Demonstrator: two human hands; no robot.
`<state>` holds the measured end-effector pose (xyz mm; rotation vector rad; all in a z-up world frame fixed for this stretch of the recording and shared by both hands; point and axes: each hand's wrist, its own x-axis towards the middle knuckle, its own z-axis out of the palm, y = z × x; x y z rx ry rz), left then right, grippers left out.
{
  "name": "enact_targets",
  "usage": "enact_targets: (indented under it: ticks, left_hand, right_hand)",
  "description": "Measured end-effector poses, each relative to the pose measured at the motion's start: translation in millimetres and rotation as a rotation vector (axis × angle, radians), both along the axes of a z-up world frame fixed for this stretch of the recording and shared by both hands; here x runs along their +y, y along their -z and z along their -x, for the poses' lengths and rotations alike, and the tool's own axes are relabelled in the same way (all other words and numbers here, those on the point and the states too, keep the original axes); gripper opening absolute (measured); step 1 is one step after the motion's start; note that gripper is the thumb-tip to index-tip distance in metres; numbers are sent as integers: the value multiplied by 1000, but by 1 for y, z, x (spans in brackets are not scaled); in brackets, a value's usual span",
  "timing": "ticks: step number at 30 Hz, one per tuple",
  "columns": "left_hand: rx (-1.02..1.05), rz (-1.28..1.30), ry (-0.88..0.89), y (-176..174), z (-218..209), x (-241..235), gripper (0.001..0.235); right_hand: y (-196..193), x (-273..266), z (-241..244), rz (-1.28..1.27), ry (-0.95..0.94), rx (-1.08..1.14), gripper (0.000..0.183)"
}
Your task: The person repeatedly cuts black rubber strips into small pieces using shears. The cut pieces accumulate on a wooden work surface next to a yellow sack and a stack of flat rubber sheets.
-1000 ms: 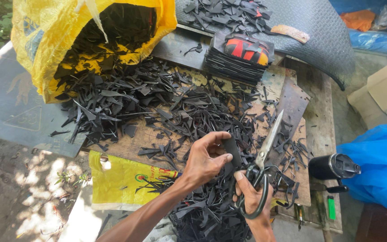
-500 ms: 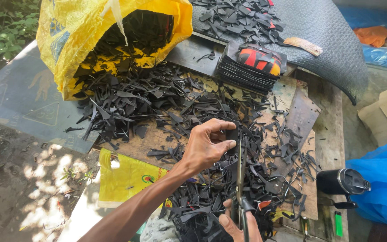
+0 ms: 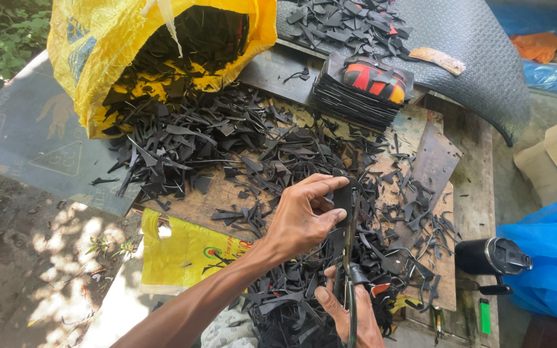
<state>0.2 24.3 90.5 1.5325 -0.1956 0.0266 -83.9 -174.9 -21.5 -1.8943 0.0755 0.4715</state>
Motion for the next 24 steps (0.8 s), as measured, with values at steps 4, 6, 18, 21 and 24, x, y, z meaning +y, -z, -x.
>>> enact_targets:
  ticks: [4, 6, 18, 21, 24]
  left_hand:
    - [-5, 11, -1, 0, 0, -1, 52]
    - [1, 13, -1, 0, 0, -1, 51]
    - [-7, 17, 13, 11, 1, -5, 51]
    - [-7, -2, 6, 12, 1, -5, 51]
    - [-9, 10, 11, 14, 1, -5, 50]
  right_hand:
    - [2, -3, -2, 53, -14, -38, 64]
    - [3, -5, 0, 69, -109, -269, 54]
    - [2, 3, 5, -68, 109, -20, 18]
    - [0, 2, 6, -60, 115, -41, 19]
    - [2, 3, 9, -22, 149, -37, 20]
